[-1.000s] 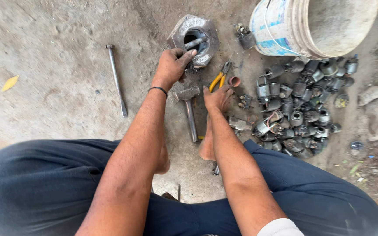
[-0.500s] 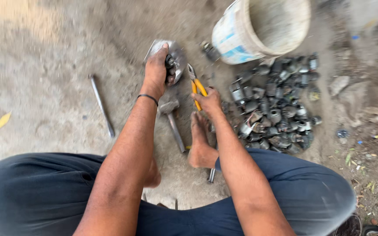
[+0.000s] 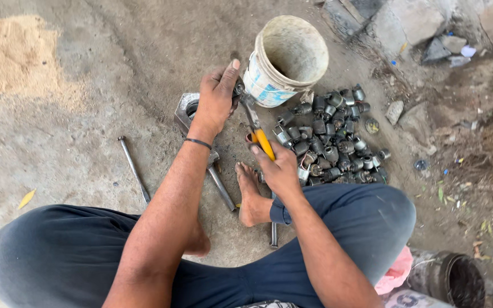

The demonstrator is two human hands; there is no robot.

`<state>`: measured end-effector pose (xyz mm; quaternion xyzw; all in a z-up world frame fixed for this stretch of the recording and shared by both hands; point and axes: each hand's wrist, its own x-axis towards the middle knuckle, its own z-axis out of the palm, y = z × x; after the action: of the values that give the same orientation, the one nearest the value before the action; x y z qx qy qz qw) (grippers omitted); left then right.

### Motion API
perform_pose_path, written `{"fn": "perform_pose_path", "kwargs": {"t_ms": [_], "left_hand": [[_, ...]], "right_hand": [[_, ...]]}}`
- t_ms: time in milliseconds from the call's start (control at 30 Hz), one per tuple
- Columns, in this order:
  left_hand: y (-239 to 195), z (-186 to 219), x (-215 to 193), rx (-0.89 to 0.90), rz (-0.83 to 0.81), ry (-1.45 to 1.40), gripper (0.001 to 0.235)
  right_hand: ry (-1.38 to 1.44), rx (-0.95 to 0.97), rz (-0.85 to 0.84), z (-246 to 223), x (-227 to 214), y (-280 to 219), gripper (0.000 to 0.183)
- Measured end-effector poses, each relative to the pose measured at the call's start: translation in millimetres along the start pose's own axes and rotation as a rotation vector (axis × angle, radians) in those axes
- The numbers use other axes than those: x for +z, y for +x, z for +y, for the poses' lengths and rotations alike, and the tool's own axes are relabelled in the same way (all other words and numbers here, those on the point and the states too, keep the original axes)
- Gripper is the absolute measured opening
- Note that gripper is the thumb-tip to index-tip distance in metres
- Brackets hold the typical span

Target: The person sits on the ground and uses pliers and a hammer to disassemble small metal parts, likely starter motors. They repeatedly use pliers to pull out internal components and a hammer to strike the parts against a metal block, separating pieces and placing them into a bucket.

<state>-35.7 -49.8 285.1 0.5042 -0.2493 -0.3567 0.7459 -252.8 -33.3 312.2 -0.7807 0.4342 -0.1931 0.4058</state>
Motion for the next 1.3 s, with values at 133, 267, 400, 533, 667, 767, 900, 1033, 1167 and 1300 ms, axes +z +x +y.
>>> {"fn": "perform_pose_path", "kwargs": {"t_ms": [133, 267, 400, 533, 667, 767, 900, 1033, 1167, 1300], "left_hand": [[-14.1, 13.5, 7.6, 0.132, 0.012, 0.187, 0.046], [-21.5, 23.1, 10.1, 0.19, 0.017, 0.224, 0.045], [-26.7, 31.7, 11.7, 0.204, -0.007, 0.28, 0.043], [-31.0, 36.8, 19.2, 0.3, -0.005, 0.4, 0.043], [-34.7, 38.0, 24.5, 0.345, 0.061, 0.49, 0.042], [-34.4, 38.1, 25.5, 0.224, 0.021, 0.313, 0.038], [-31.3, 39.2, 23.6, 0.206, -0.037, 0.27, 0.038], [-32.7, 41.6, 23.1, 0.284, 0.004, 0.448, 0.041], [-34.4, 45.2, 19.3, 0.457, 0.011, 0.703, 0.041], [-32.3, 50.9, 12.2, 0.395, -0.09, 0.656, 0.04]], "right_hand": [[-0.108, -0.21, 0.08, -16.1, -4.9, -3.1, 0.027], [-0.123, -0.227, 0.104, -21.5, -12.3, -10.7, 0.028], [-0.133, -0.22, 0.127, -19.2, -10.1, -15.7, 0.028], [-0.083, -0.149, 0.146, -16.0, -9.3, -14.3, 0.028], [-0.076, -0.162, 0.162, -17.5, -16.2, -17.5, 0.027], [-0.091, -0.197, 0.162, -19.7, -24.7, -19.1, 0.026], [-0.164, -0.221, 0.149, -20.2, -28.5, -19.0, 0.029], [-0.125, -0.235, 0.141, -16.7, -27.1, -16.9, 0.028], [-0.166, -0.34, 0.172, -9.5, -27.9, -14.8, 0.028], [-0.115, -0.273, 0.089, -5.6, -27.2, -13.8, 0.032]]}}
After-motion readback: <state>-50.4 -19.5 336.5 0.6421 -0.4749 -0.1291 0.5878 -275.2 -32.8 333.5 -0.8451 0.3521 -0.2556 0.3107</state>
